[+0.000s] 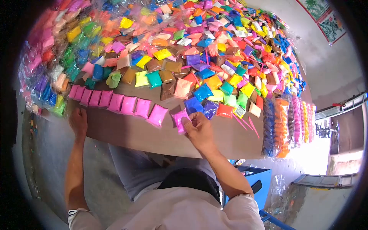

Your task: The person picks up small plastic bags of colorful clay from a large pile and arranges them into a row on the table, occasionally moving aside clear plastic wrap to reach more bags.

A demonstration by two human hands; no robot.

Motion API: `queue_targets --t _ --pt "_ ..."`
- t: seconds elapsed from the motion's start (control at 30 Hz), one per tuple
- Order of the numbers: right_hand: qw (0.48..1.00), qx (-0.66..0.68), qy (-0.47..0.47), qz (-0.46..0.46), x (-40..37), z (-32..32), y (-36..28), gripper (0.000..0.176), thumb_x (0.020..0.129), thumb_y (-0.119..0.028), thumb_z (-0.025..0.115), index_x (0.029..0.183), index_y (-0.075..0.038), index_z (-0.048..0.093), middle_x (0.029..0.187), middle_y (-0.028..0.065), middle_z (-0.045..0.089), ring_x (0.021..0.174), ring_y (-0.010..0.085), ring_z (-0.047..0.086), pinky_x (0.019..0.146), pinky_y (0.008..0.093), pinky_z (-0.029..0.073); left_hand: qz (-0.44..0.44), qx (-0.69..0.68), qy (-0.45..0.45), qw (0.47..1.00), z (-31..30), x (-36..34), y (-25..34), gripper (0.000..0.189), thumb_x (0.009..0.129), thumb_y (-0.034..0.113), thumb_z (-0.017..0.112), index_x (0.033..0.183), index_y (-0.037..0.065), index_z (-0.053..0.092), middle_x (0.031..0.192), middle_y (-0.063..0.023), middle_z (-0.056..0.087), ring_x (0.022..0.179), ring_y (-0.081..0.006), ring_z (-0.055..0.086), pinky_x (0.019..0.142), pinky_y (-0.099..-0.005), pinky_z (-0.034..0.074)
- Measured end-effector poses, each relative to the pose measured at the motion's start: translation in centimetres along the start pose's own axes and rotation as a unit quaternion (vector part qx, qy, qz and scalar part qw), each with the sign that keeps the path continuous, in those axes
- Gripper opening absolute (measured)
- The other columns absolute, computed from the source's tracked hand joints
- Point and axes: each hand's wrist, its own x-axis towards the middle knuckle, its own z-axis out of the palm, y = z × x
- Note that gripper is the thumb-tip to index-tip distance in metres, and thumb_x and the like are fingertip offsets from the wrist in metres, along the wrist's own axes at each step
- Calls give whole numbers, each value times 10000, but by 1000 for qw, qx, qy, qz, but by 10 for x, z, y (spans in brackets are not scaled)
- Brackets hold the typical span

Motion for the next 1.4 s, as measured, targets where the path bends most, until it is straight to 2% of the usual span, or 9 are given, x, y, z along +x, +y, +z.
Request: queue_targets --t 0.07,0.1,0.23,0.33,0.47,0.63,0.73,1.03,1.4 --pt "986 -139 48 -73 -1 2 11 253 884 -233 726 898 -8 610 699 63 611 612 139 575 553 318 458 -7 2 1 1000 1 -1 -1 306 900 245 554 687 28 520 711 -173 574 697 -395 562 712 -502 396" --pt "977 -179 81 -86 -8 7 -1 298 861 -284 739 845 -3 640 706 132 630 638 248 632 582 375 483 -8 1 5 1000 2 -1 -1 308 900 246 554 686 26 520 720 -172 576 702 -393 562 713 -503 396" --pt "922 -346 110 -137 -14 10 -1 314 865 -347 711 837 -34 697 766 179 660 701 367 648 614 400 508 -21 -2 -16 1000 4 0 -7 311 902 253 553 695 23 522 753 -165 583 730 -386 563 728 -493 397" --pt "940 -298 104 -128 -17 5 4 241 890 -275 694 896 -34 700 766 167 665 722 351 663 627 398 514 -22 -7 -7 1000 3 -1 -5 312 904 253 553 701 18 521 747 -167 579 732 -389 561 726 -497 399" --pt "946 -247 84 -194 -23 -8 11 162 885 -168 693 975 -34 694 805 165 666 742 338 670 640 392 521 -35 -15 -18 999 -3 0 1 322 905 256 563 706 9 513 742 -179 573 733 -395 562 716 -503 403" --pt "922 -259 52 -282 -22 -6 11 240 844 -146 730 1060 -46 697 849 150 662 742 324 663 642 389 523 -19 -40 -4 999 -2 0 -2 333 896 257 590 702 1 504 709 -202 553 707 -401 562 662 -507 410" --pt "910 -301 35 -283 -17 -3 8 289 829 -165 746 1094 -60 699 831 138 654 730 316 655 642 393 526 -30 -35 -12 999 -6 1 4 310 894 226 567 692 -2 508 750 -190 584 729 -408 561 700 -498 401" --pt "902 -302 47 -304 -9 13 3 270 819 -179 752 1059 -65 701 816 117 626 699 295 640 625 393 530 -11 -49 15 999 1 0 -3 303 880 208 586 668 2 517 684 -202 559 678 -398 572 640 -488 418" --pt "895 -307 -62 -317 16 6 -15 208 839 -150 741 1013 -44 703 778 122 626 678 290 637 607 394 529 24 6 35 999 -15 1 12 258 851 177 597 654 20 541 709 -185 586 661 -382 580 636 -489 443"
